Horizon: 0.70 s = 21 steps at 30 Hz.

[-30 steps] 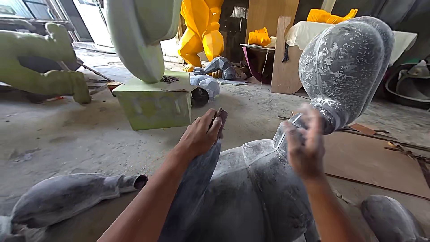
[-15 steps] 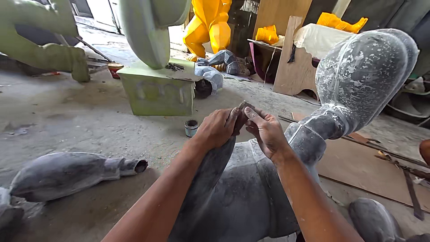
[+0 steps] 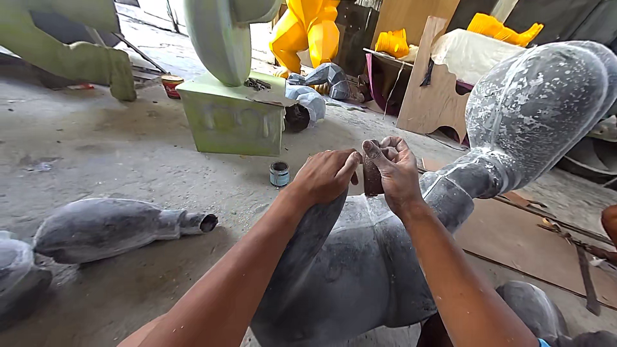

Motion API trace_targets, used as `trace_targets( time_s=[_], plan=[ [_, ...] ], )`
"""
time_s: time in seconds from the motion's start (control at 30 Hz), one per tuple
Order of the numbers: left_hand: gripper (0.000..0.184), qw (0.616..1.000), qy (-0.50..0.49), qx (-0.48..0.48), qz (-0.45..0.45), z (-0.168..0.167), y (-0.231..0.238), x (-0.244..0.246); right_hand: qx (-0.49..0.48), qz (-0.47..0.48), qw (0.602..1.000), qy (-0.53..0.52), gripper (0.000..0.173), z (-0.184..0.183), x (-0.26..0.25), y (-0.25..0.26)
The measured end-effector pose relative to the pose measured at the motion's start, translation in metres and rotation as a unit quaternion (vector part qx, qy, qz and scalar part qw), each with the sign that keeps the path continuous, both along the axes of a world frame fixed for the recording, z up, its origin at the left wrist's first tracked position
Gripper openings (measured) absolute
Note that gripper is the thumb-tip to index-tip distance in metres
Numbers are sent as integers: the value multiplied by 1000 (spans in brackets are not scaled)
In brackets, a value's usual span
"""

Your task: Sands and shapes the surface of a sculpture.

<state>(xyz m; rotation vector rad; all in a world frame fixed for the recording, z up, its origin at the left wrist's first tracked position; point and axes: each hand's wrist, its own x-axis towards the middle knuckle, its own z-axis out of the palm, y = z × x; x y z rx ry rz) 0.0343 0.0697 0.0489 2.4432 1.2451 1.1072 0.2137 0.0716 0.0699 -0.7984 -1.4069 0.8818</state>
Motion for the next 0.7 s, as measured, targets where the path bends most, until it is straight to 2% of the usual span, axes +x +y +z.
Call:
trace_targets(
  time_s=[0.07,0.2,0.33,0.43,0.5,0.57,0.63,0.7],
  plan=[
    [44,1000,-19,5,-16,-2,2,0,-33,25,999,7,46,-5,1,-2],
    [29,997,-66,-15,-44,-7,7,-3,-69,64,996,2,35,-10,10,-9],
    [21,996,-64,-37,-40,-5,6,-1,-87,61,994,-18,32,-8,26,-15],
    [20,987,-94,-97,-87,2,4,-2,-73,54,995,-39,30,-7,28,-17],
    [18,954,-182,-161,-175,7,1,-5,-87,94,992,-21,25,-5,28,-20],
    [20,923,-236,-214,-217,12,-1,-7,-106,156,982,26,25,-8,30,-23],
    [27,919,-233,-230,-221,15,-1,-7,-119,204,969,72,26,-13,33,-28],
    [26,933,-209,-204,-211,13,0,-6,-132,213,964,93,27,-17,36,-37]
  ],
)
